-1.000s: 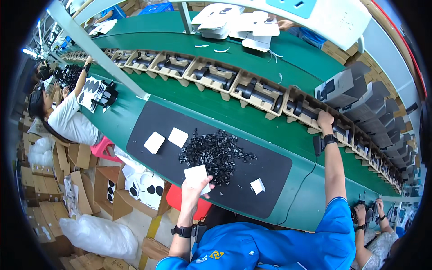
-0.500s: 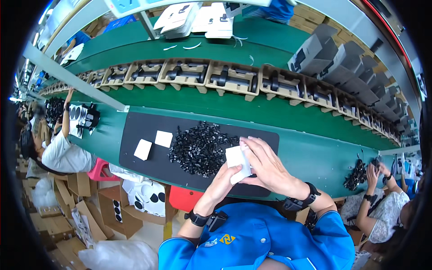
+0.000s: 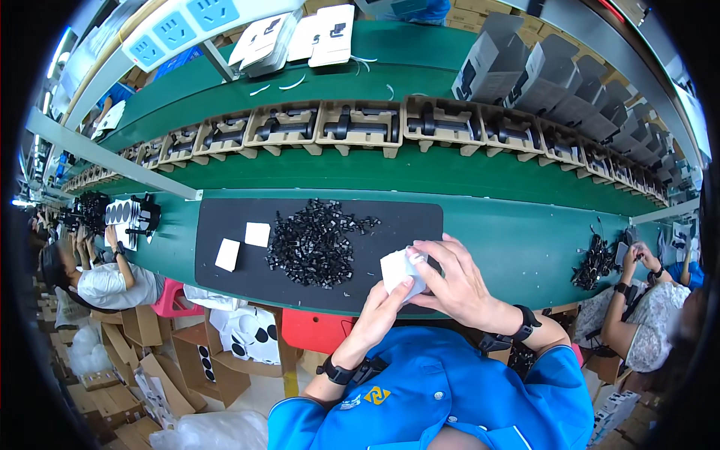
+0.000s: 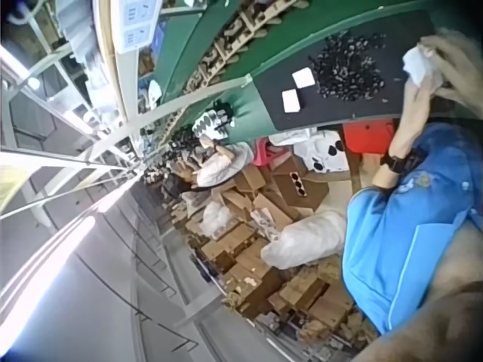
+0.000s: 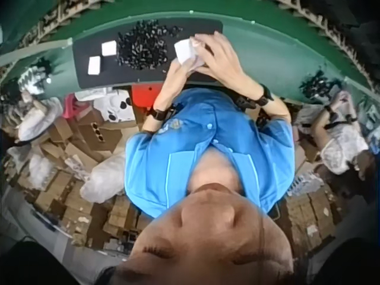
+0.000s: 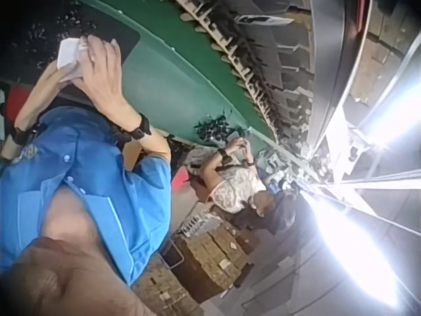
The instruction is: The person is sorting small black electronic components and placing them into white plastic bags on a production line.
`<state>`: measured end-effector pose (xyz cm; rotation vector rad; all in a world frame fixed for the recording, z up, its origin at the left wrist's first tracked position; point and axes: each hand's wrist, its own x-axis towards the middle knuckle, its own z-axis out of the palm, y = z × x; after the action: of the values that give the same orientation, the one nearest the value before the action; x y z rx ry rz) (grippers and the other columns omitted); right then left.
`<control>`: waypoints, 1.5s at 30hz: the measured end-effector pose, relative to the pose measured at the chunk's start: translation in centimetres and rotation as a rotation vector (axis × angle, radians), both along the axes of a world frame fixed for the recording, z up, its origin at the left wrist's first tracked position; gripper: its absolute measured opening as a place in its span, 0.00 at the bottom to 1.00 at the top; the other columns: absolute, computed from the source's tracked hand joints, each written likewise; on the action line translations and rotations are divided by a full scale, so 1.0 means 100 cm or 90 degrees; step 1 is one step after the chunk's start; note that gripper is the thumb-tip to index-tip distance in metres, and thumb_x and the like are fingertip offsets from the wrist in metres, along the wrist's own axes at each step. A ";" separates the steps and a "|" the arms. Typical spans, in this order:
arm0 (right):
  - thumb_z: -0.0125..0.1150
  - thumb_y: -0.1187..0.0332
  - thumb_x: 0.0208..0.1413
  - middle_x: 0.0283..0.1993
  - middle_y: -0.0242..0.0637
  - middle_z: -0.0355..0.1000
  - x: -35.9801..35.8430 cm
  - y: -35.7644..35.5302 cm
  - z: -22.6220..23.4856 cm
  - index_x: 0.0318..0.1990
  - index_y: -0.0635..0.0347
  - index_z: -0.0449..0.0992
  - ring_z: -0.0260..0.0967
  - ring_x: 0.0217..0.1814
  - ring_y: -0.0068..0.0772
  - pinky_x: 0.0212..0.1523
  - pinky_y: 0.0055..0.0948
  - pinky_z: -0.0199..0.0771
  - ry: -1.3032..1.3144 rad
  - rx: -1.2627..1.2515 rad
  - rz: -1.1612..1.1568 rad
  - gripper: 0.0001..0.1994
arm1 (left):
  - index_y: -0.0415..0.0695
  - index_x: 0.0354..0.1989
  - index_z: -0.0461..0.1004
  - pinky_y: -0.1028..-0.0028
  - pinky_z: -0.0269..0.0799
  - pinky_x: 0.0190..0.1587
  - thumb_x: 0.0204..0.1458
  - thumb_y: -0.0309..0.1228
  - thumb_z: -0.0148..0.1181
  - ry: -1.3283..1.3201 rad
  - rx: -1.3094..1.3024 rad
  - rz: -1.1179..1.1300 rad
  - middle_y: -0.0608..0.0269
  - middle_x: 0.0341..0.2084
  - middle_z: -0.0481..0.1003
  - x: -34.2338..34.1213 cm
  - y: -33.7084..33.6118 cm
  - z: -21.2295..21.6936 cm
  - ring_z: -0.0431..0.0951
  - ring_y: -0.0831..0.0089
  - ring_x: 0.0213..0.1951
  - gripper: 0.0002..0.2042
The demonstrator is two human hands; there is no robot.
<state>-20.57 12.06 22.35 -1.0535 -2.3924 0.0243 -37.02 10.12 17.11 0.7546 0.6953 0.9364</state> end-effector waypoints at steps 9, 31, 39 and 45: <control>0.72 0.63 0.31 0.55 0.40 0.62 0.005 0.005 0.001 0.53 0.61 0.67 0.61 0.54 0.40 0.58 0.49 0.61 0.042 -0.044 0.052 0.35 | 0.34 0.56 0.62 0.73 0.63 0.54 0.62 0.33 0.43 0.051 0.077 0.005 0.58 0.49 0.69 0.000 -0.002 0.005 0.69 0.73 0.51 0.18; 0.69 0.64 0.40 0.53 0.34 0.66 0.008 0.001 -0.014 0.48 0.55 0.72 0.59 0.55 0.34 0.54 0.46 0.67 0.090 0.207 0.089 0.24 | 0.34 0.51 0.66 0.74 0.68 0.48 0.59 0.30 0.48 0.133 0.213 0.072 0.58 0.43 0.73 0.003 -0.009 0.022 0.72 0.74 0.45 0.15; 0.68 0.64 0.42 0.50 0.31 0.68 0.007 0.004 -0.013 0.44 0.53 0.74 0.65 0.46 0.32 0.52 0.43 0.69 0.130 0.228 0.094 0.18 | 0.36 0.54 0.65 0.73 0.65 0.50 0.59 0.28 0.47 0.098 0.226 0.073 0.57 0.45 0.72 0.003 -0.006 0.025 0.71 0.72 0.48 0.16; 0.66 0.63 0.44 0.50 0.31 0.68 0.007 0.005 -0.011 0.47 0.50 0.75 0.62 0.48 0.30 0.52 0.41 0.70 0.138 0.210 0.093 0.19 | 0.36 0.56 0.64 0.73 0.67 0.47 0.57 0.26 0.48 0.205 0.333 0.096 0.53 0.42 0.72 0.003 -0.005 0.029 0.73 0.66 0.44 0.18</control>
<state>-19.87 12.57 21.21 -0.6859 -2.1770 -0.1891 -36.74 9.65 20.05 1.3513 0.8029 1.1660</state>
